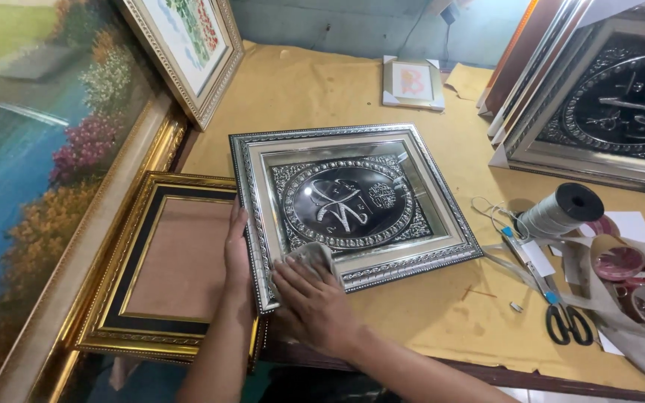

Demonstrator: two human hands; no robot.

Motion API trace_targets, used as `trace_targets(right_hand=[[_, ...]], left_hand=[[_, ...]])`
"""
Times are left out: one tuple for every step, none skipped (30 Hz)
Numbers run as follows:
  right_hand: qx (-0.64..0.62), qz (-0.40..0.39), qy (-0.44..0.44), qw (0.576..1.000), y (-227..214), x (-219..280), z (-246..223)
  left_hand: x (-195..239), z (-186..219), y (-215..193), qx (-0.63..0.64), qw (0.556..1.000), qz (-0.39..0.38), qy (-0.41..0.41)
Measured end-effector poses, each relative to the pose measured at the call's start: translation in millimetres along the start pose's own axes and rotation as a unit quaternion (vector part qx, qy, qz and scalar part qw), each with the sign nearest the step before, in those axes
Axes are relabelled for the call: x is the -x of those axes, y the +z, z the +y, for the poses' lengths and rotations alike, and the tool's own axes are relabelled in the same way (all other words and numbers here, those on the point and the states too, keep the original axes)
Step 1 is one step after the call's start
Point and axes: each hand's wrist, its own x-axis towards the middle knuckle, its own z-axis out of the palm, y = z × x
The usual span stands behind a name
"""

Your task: Cleaning the glass of framed artwork and applying protective tape to the frame edges.

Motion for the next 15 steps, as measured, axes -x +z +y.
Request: trace_targets(right_hand=[[-0.016,0.077,-0.043,0.996,4,0,-2],[-0.016,0.077,-0.040,0.996,-1,3,1],[-0.071,0.085,-0.059,0.992,-6,5,4],[-0.123,0.092,-0.078,0.985,-11,8,8],[-0.122,0.092,-0.075,0.985,-9,17,16],[-0.116,0.110,-0.057,0.985,-7,25,25],[-0.110,0.128,-0.038,0.985,-6,33,34],[-0.106,0.130,-0.035,0.985,-10,39,40],[-0.087,0.139,0.008,0.986,-15,45,47],[-0.067,0.148,0.051,0.985,-20,51,54],[-0.062,0.150,0.055,0.985,-24,58,64],[-0.024,0.165,0.109,0.980,-29,66,74],[0.013,0.180,0.162,0.970,-33,74,85],[0.020,0.182,0.168,0.969,-38,81,96],[0.055,0.180,0.201,0.961,-44,88,106]], left_hand=[[1,0,2,0.098,0.995,-0.017,0.021],[1,0,2,0.097,0.995,-0.018,0.019],[2,0,2,0.091,0.996,-0.016,0.013],[2,0,3,0.086,0.996,-0.016,0.006],[0,-3,0,0.086,0.996,-0.017,0.004],[-3,-6,-3,0.048,0.999,-0.017,0.007],[-6,-9,-6,0.010,1.000,-0.017,0.010],[-2,-4,-2,0.010,1.000,-0.023,0.008],[2,2,2,0.027,0.999,-0.006,-0.018],[5,7,6,0.043,0.998,0.010,-0.044],[10,14,10,0.044,0.998,0.003,-0.047],[15,20,14,0.032,0.998,0.000,-0.053],[19,26,19,0.021,0.998,-0.004,-0.060],[17,24,19,0.022,0.998,-0.013,-0.063],[16,22,18,0.042,0.997,0.006,-0.066]])
